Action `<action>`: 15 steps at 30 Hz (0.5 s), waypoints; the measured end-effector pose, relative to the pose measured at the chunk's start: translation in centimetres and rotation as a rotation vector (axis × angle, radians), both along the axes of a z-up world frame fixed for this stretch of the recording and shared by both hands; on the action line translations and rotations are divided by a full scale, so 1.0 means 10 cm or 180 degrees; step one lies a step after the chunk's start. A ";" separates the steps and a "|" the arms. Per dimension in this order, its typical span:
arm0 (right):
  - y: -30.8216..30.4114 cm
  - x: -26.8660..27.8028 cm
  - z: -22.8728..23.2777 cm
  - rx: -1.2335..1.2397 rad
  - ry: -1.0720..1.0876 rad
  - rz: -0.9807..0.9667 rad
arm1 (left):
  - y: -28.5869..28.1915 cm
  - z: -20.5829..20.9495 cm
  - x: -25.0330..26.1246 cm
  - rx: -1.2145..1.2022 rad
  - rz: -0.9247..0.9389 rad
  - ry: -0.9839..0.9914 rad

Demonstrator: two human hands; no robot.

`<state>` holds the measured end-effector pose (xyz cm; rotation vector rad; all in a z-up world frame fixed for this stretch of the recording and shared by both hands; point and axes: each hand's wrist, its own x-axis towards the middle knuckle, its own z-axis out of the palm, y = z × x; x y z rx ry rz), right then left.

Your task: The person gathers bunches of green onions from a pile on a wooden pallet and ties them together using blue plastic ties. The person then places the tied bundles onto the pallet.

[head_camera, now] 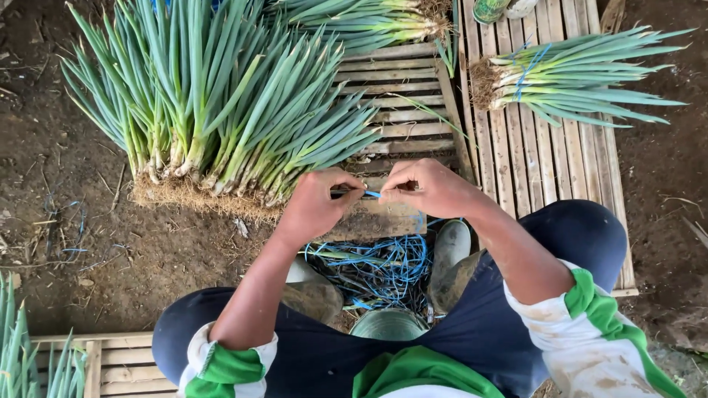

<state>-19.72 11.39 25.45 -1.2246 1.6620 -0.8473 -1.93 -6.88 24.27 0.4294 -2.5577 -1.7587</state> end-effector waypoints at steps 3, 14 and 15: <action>-0.04 0.01 0.01 0.0285 0.0140 0.0026 | -0.03 -0.01 0.06 -0.0446 -0.0067 0.0053; -0.07 0.08 0.20 0.0603 0.0002 -0.0078 | -0.14 -0.22 0.13 -0.1271 0.0225 -0.0301; -0.08 0.07 0.19 0.0624 -0.0017 -0.0051 | -0.16 -0.25 0.13 -0.1281 0.0284 -0.0392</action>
